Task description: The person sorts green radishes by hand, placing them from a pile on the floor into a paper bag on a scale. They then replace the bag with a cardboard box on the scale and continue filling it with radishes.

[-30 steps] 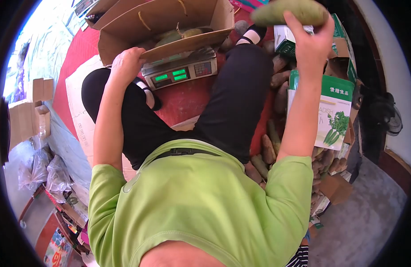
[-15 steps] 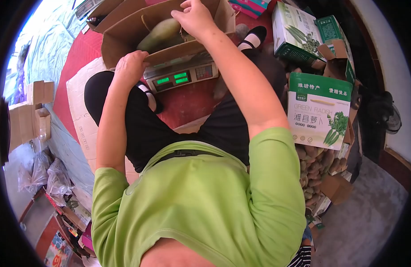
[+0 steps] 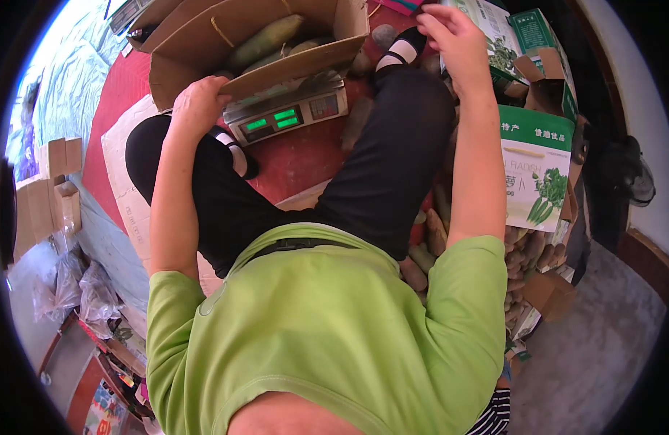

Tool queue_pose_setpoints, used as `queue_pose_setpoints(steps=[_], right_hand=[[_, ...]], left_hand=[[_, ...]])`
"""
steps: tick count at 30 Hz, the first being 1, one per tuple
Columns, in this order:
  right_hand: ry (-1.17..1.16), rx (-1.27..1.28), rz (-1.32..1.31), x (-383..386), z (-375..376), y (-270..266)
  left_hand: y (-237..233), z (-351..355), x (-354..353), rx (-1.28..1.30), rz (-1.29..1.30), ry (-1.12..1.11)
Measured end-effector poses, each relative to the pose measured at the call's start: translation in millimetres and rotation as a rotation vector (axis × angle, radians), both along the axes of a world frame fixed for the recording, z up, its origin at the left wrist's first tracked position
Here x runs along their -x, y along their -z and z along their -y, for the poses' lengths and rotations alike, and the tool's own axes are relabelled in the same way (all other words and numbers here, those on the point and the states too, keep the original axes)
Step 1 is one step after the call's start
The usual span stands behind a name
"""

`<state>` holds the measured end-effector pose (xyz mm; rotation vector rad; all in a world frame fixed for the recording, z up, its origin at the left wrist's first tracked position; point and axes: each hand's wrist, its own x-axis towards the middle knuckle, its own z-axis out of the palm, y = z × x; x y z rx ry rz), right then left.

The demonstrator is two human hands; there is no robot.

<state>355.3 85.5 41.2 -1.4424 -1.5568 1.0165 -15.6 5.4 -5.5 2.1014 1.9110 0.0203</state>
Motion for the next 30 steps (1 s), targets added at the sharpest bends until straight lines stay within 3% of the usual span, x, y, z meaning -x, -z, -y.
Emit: queue_pose_setpoints(steps=[5,8,10,12,14,16,18,20,22,23,25,27,28,29,30], right_hand=[[0.293,0.137,-0.058,-57.1,34.1,55.0],[0.276,0.174,-0.253,-89.7,64.0,124.0],[0.318,0.235,-0.089,-106.5,93.3,164.9],[0.357,0.12,0.213,-105.2,123.9,201.5],[0.315,0.4,-0.164,-103.6,155.1,238.4],[0.438,0.705,-0.875,-128.0,200.5,355.9],[-0.075,0.53,0.535,-125.3,240.7,384.2],[0.468,0.419,0.497,-94.6,276.4,448.0],[0.477,0.999,-0.389,-80.9,285.7,420.6],[0.508,0.995,-0.4,-77.6,287.6,395.3],[-0.077,0.592,0.448,-71.5,290.0,357.3],[-0.054,0.47,0.401,-96.6,314.6,436.9],[-0.047,0.34,0.363,-72.4,300.9,439.9],[-0.033,0.346,0.362,-88.7,309.9,425.2],[0.054,0.533,0.356,-74.5,293.0,368.0]], left_hand=[[-0.9,-0.8,-2.9,0.014,0.006,-0.025],[0.4,-0.4,-2.7,-0.019,0.019,-0.014],[0.4,-1.2,-3.1,-0.015,0.007,-0.014],[-0.4,-2.2,-3.9,-0.001,-0.015,-0.007],[-3.9,-2.7,-4.4,0.009,-0.033,0.005],[-7.1,-1.7,-6.6,0.027,-0.037,-0.012],[1.6,-3.9,-4.6,0.012,-0.05,0.002],[6.5,-3.0,-1.3,-0.032,-0.044,0.028],[3.9,-5.4,-3.1,0.03,-0.047,0.017],[-0.4,-5.3,-6.6,0.046,-0.038,0.009],[-3.0,-5.2,-8.3,0.063,-0.034,0.014],[0.1,-5.9,-5.9,0.045,-0.018,0.004],[0.1,-6.4,-6.1,0.047,-0.018,0.021],[0.2,-6.7,-6.3,0.062,-0.013,0.013],[0.4,-7.5,-5.5,0.076,-0.01,0.002]])
